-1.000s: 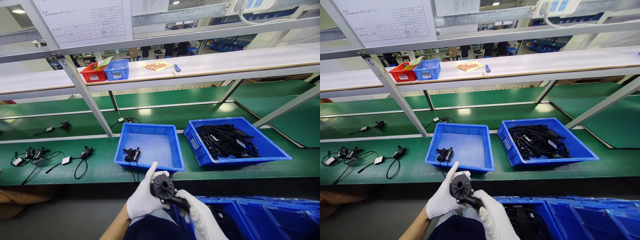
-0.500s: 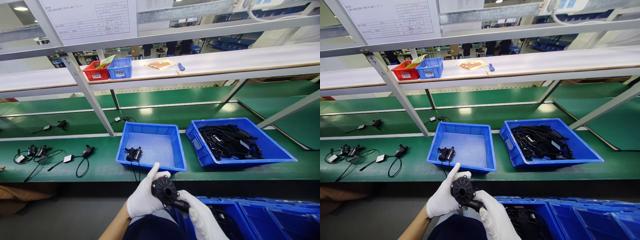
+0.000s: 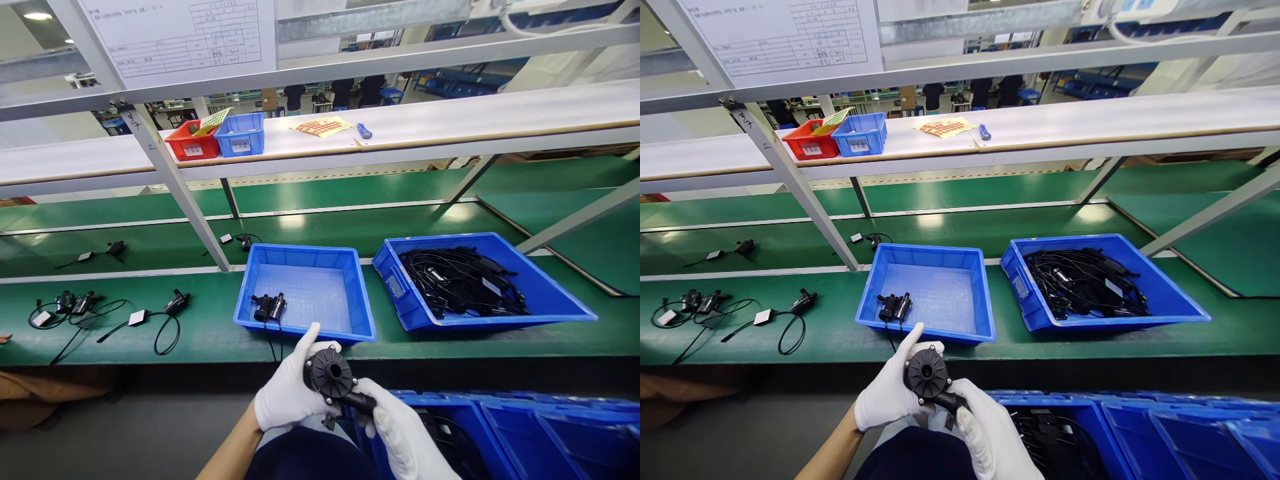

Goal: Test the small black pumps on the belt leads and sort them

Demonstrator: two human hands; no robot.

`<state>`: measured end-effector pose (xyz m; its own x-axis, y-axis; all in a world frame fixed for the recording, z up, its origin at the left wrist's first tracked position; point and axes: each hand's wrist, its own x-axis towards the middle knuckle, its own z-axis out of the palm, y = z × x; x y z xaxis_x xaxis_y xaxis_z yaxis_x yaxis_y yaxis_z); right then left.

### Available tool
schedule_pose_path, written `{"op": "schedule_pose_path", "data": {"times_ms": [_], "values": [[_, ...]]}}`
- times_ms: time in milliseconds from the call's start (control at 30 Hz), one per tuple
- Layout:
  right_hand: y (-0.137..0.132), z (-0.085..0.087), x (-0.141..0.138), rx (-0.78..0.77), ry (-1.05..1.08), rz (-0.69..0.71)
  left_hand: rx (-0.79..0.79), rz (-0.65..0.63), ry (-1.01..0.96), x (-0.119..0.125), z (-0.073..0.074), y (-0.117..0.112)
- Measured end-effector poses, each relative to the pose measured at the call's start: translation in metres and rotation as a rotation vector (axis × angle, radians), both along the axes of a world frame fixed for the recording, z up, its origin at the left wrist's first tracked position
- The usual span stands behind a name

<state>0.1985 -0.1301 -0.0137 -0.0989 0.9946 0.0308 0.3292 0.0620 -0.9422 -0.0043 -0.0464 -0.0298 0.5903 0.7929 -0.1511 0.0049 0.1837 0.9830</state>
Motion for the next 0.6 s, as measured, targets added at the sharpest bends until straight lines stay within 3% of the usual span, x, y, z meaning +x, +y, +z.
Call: {"op": "schedule_pose_path", "data": {"times_ms": [167, 400, 500, 600], "values": [[-0.001, -0.004, -0.001, -0.019, 0.010, -0.016, 0.004, 0.000, 0.032, -0.002, 0.001, 0.002], [0.004, -0.005, -0.006, -0.218, 0.130, -0.188, 0.038, 0.070, 0.078, 0.005, 0.013, -0.004], [0.016, 0.008, -0.012, -0.338, 0.330, -0.293, -0.015, 0.056, 0.061, -0.001, 0.022, -0.002], [0.033, 0.023, -0.016, -0.541, 0.651, -0.494, -0.074, 0.040, -0.045, -0.016, 0.026, 0.008]]}}
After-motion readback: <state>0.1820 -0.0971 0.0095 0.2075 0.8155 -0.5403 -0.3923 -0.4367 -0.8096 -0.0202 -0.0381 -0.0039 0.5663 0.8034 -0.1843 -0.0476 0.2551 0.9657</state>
